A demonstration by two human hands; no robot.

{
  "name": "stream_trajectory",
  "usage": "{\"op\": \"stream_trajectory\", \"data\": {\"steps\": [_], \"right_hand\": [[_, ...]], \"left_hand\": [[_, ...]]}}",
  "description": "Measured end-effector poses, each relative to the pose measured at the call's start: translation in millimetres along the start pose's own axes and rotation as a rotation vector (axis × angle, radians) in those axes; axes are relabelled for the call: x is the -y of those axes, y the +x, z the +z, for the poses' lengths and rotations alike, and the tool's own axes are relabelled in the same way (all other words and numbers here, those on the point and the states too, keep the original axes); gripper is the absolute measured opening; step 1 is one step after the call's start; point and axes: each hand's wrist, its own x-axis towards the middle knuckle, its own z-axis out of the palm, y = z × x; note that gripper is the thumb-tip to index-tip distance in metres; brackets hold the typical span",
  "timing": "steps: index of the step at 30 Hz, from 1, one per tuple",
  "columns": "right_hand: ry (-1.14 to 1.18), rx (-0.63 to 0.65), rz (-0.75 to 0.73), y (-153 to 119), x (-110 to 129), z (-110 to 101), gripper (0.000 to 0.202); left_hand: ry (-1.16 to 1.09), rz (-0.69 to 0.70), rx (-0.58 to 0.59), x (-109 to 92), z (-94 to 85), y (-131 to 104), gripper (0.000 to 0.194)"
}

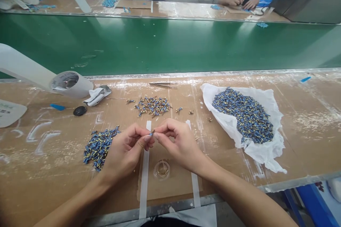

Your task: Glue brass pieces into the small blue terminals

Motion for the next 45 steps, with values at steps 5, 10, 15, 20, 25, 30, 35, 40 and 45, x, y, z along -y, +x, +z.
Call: {"op": "stream_trajectory", "data": {"steps": [5, 10, 15, 20, 25, 30, 35, 40, 45], "right_hand": [[-0.037, 0.004, 0.002, -2, 0, -1, 0.013], [-0.068, 0.039, 0.01, -3, 0, 0, 0.012], [-0.079, 0.071, 0.061, -3, -1, -1, 0.017], [0.022, 0.07, 0.083, -1, 3, -2, 0.017], [0.309, 0.032, 0.153, 4, 4, -1, 0.014], [0.335, 0.038, 0.172, 4, 3, -3, 0.016], [0.354, 0.017, 0.217, 3, 2, -3, 0.022], [0.295, -0.023, 0.193, 2, 2, -3, 0.02], [0.046, -0.028, 0.032, 1, 4, -4, 0.015]], "left_hand": [[-0.05, -0.078, 0.018, -7, 1.6, 2, 0.021], [-0.189, -0.11, 0.047, -13, 3.9, 4, 0.02], [-0.131, -0.097, 0.06, -7, 4.0, 2, 0.021], [-0.213, -0.054, 0.052, -10, 4.0, 3, 0.019], [-0.275, -0.028, -0.022, -20, 2.3, 4, 0.015], [-0.172, 0.002, -0.081, -17, -0.7, 3, 0.012], [0.036, 0.027, -0.102, -10, -3.2, 1, 0.016], [0.259, 0.174, -0.084, -7, -5.4, 3, 0.013], [0.36, 0.28, -0.031, -8, -7.6, 6, 0.015]]}}
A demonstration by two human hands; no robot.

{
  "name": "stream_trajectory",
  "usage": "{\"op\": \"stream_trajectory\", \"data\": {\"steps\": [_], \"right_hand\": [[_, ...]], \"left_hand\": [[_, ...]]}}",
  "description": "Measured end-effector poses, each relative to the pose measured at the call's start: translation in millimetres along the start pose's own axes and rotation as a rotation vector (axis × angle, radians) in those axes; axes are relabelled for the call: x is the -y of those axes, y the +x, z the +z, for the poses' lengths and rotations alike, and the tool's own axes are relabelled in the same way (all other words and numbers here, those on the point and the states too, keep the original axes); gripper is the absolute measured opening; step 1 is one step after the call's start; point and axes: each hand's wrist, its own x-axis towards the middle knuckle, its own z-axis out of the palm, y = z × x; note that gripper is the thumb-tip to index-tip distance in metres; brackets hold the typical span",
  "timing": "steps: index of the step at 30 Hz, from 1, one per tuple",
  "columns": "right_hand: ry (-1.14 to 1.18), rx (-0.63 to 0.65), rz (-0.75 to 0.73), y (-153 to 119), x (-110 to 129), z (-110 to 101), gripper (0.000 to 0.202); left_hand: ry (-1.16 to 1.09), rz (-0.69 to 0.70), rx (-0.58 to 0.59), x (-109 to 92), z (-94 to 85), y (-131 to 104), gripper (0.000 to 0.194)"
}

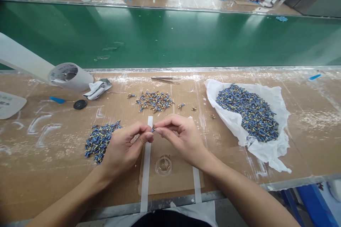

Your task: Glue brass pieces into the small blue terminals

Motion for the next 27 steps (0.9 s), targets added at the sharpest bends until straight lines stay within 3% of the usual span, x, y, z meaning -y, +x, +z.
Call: {"op": "stream_trajectory", "data": {"steps": [7, 17, 27], "right_hand": [[-0.093, 0.082, 0.001, -0.8, 1.8, -4.9, 0.017], [-0.028, 0.084, 0.083, -1.3, -1.7, -1.9, 0.018], [-0.041, 0.21, 0.151, -1.3, -3.2, -9.2, 0.023]], "left_hand": [[0.142, 0.149, -0.008, 0.4, -2.9, 1.2, 0.006], [0.352, 0.293, -0.072, 2.9, 1.9, -0.3, 0.01], [0.402, 0.336, 0.007, 2.5, 0.1, -3.4, 0.014]]}}
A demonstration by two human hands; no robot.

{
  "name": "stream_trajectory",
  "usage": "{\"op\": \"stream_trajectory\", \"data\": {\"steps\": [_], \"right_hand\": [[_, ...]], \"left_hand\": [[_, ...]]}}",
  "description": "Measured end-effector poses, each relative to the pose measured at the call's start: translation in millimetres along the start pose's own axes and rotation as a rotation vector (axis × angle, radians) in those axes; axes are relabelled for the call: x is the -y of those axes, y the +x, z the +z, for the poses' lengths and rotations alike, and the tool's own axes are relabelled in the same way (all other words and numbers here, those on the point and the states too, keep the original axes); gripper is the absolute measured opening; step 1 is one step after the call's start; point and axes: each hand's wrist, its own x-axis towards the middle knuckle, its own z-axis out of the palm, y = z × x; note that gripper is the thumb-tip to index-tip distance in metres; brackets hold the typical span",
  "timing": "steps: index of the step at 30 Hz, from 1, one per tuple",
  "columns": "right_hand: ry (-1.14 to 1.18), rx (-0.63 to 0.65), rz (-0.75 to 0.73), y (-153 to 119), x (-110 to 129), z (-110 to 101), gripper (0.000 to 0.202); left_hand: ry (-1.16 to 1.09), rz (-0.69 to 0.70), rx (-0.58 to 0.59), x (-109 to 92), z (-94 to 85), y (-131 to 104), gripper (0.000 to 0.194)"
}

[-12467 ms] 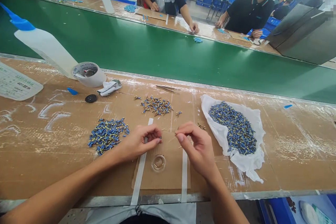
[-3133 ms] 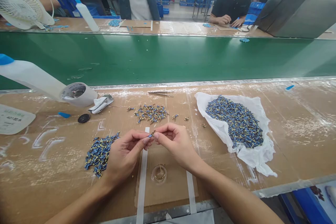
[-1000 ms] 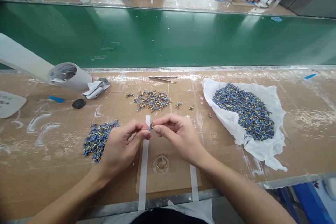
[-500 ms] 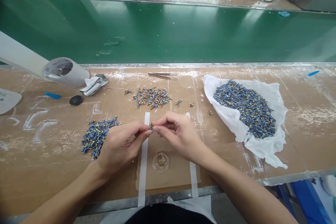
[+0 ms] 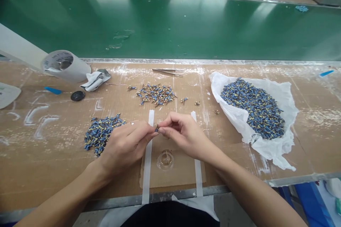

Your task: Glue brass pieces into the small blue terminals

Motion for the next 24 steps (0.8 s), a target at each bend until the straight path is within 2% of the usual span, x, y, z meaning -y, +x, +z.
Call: {"op": "stream_trajectory", "data": {"steps": [5, 11, 16, 20, 24], "right_hand": [[0.067, 0.049, 0.024, 2, -2, -1, 0.021], [-0.057, 0.028, 0.013, -1, -6, 2, 0.022], [-0.123, 0.007, 0.031, -2, -13, 3, 0.023], [-0.062, 0.056, 0.063, 1, -16, 0, 0.025], [0.154, 0.073, 0.089, 4, -8, -5, 0.027]], "left_hand": [[-0.023, -0.016, 0.026, 3, 2.7, -4, 0.014], [-0.004, -0.002, 0.042, 5, 8.1, -3, 0.013], [0.001, 0.001, 0.01, 2, 12.2, -3, 0.017], [-0.017, 0.0, 0.015, 2, 12.6, -4, 0.017], [-0.095, -0.044, 0.015, 2, 8.8, -3, 0.01]]}}
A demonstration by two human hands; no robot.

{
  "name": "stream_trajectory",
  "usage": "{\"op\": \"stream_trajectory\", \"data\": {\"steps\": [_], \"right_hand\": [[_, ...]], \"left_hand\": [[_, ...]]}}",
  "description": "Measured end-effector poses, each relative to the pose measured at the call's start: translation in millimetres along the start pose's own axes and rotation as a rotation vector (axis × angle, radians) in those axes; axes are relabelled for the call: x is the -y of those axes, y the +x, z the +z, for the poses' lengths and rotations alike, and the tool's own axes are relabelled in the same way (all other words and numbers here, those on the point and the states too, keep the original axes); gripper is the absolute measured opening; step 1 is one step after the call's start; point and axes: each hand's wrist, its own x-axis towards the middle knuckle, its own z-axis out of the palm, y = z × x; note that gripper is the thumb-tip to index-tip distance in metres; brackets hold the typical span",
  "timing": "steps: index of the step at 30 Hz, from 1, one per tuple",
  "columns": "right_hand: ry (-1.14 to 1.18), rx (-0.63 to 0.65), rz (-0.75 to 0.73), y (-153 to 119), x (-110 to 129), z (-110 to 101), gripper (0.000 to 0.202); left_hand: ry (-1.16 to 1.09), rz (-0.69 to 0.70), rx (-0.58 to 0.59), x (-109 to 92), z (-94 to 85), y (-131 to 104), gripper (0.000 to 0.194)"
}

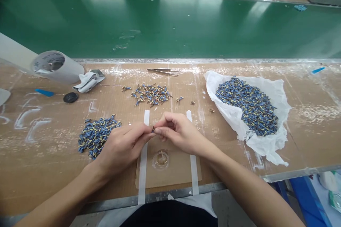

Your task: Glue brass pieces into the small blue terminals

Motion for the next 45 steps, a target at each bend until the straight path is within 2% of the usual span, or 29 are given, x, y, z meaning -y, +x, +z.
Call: {"op": "stream_trajectory", "data": {"steps": [4, 11, 17, 21, 26, 30, 36, 39, 45], "right_hand": [[0.148, -0.017, -0.015, 1, 10, -1, 0.027], [0.238, -0.084, 0.003, 4, 9, 4, 0.027], [0.168, -0.138, -0.006, 0, 8, 6, 0.03], [0.127, -0.177, -0.039, -3, 11, 9, 0.03], [0.19, -0.145, -0.01, 0, 8, 8, 0.03], [0.194, -0.116, 0.011, 2, 5, 7, 0.03], [0.106, -0.141, -0.155, -1, 4, 16, 0.026], [0.068, -0.143, -0.186, -3, 4, 20, 0.025], [-0.025, -0.222, -0.187, -5, 1, 25, 0.024]], "left_hand": [[-0.068, -0.025, -0.096, -3, -3.8, 4, 0.006], [-0.153, -0.089, -0.086, -3, -6.8, 8, 0.006], [-0.12, -0.098, -0.128, 0, -6.7, 8, 0.006], [-0.096, -0.056, -0.058, 3, -4.6, 6, 0.005], [-0.107, -0.058, 0.026, 5, -5.4, 6, 0.007], [-0.112, -0.051, 0.008, 4, -5.8, 7, 0.013], [-0.116, -0.051, -0.048, -2, -3.5, 5, 0.013], [-0.091, -0.044, -0.066, -4, -2.8, 3, 0.014], [-0.096, -0.017, -0.08, -4, -0.4, 4, 0.014]]}}
